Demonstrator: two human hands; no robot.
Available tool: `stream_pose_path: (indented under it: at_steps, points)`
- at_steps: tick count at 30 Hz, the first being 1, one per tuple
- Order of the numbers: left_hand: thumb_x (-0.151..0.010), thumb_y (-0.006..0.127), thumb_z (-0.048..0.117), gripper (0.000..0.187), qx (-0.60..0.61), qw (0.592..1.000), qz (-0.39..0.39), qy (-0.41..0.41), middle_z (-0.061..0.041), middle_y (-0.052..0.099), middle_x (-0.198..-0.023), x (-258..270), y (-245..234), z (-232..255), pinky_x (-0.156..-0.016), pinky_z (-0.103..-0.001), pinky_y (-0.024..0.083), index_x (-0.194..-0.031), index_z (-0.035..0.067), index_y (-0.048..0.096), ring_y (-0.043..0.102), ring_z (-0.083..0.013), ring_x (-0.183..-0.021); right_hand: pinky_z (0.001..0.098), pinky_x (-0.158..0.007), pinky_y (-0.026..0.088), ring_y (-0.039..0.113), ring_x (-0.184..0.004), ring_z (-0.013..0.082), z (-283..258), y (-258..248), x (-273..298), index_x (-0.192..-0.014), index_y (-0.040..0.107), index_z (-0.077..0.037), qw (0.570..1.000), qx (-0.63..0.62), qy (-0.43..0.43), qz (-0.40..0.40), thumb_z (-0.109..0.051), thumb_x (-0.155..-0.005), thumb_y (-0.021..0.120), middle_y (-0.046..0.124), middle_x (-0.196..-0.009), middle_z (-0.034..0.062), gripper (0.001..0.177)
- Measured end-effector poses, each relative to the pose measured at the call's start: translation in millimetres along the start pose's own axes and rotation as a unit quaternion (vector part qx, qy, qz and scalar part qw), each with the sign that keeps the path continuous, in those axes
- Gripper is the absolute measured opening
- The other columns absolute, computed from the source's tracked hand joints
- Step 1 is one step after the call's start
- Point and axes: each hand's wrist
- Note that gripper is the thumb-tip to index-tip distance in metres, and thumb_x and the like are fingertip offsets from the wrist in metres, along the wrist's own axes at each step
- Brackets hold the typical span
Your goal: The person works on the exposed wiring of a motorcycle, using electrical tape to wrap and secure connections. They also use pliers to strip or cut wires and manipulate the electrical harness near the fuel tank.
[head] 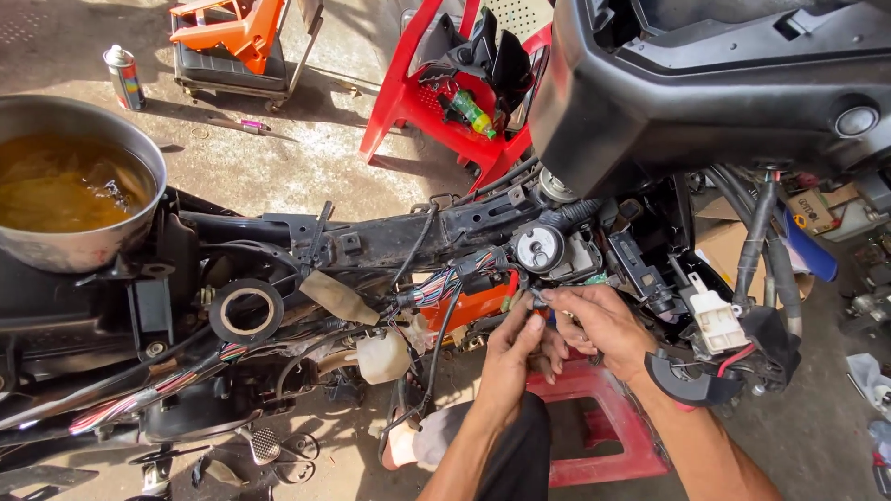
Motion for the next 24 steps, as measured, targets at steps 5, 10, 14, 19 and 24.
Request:
stream_pose_path:
  at_steps: [5,10,14,19,24]
  points:
    - [-0.095,0.071,0.024,0.027,-0.007,1.0,0.029,-0.008,-0.013,0.071,-0.072,-12.2,-10.2,2.3,-0.045,-0.023,0.049,-0.105,-0.001,0.069,0.063,-0.0155,-0.055,0.0312,-0.051,0.037,0.047,-0.044,0.0198,-16.6,9.2,16.7,-0.043,0.047,-0.005,0.999,0.015,-0.034,-0.007,-0.03,-0.099,0.063,0.043,-0.04,0.0084,0.064]
    - [-0.093,0.08,0.012,0.02,-0.085,0.995,0.048,-0.004,-0.022,0.073,-0.07,-18.4,-26.4,-13.4,-0.043,-0.024,0.059,-0.099,-0.007,0.077,0.072,-0.021,-0.056,0.0313,-0.05,0.047,0.054,-0.041,0.0228,20.3,-11.9,-3.6,-0.057,0.056,-0.002,0.997,0.031,-0.069,-0.016,-0.026,-0.103,0.056,0.048,-0.039,0.0121,0.052]
    - [-0.092,0.079,0.015,0.017,-0.131,0.991,0.019,-0.014,-0.013,0.07,-0.077,-3.3,-25.6,8.7,-0.054,-0.025,0.058,-0.093,-0.002,0.076,0.067,-0.0162,-0.066,0.0271,-0.041,0.042,0.043,-0.032,0.0166,3.7,-7.1,6.8,-0.069,0.064,-0.001,0.994,0.084,-0.076,0.002,-0.028,-0.104,0.056,0.053,-0.038,0.012,0.045]
    - [-0.093,0.072,0.025,0.047,-0.163,0.985,0.05,0.027,-0.011,0.075,-0.091,7.5,-11.7,22.3,-0.056,-0.023,0.056,-0.133,0.0,0.068,0.071,-0.0152,-0.067,0.031,-0.043,0.032,0.038,-0.039,0.0172,-15.5,1.4,17.2,-0.047,0.054,-0.003,0.997,0.075,-0.009,-0.004,-0.036,-0.102,0.059,0.05,-0.04,0.0105,0.064]
    - [-0.095,0.073,0.027,0.041,-0.019,0.997,-0.07,-0.04,-0.013,0.068,-0.083,-1.6,-17.4,7.6,-0.056,-0.027,0.058,-0.125,0.0,0.061,0.067,-0.0187,-0.074,0.0276,-0.033,0.018,0.041,-0.034,0.02,-30.1,13.8,30.8,-0.038,0.048,0.0,0.998,-0.011,0.047,-0.043,-0.04,-0.101,0.058,0.044,-0.037,0.0135,0.075]
Point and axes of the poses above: each hand's wrist, its own x-axis away from the middle knuckle, its own y-axis out of the palm, z = x × y
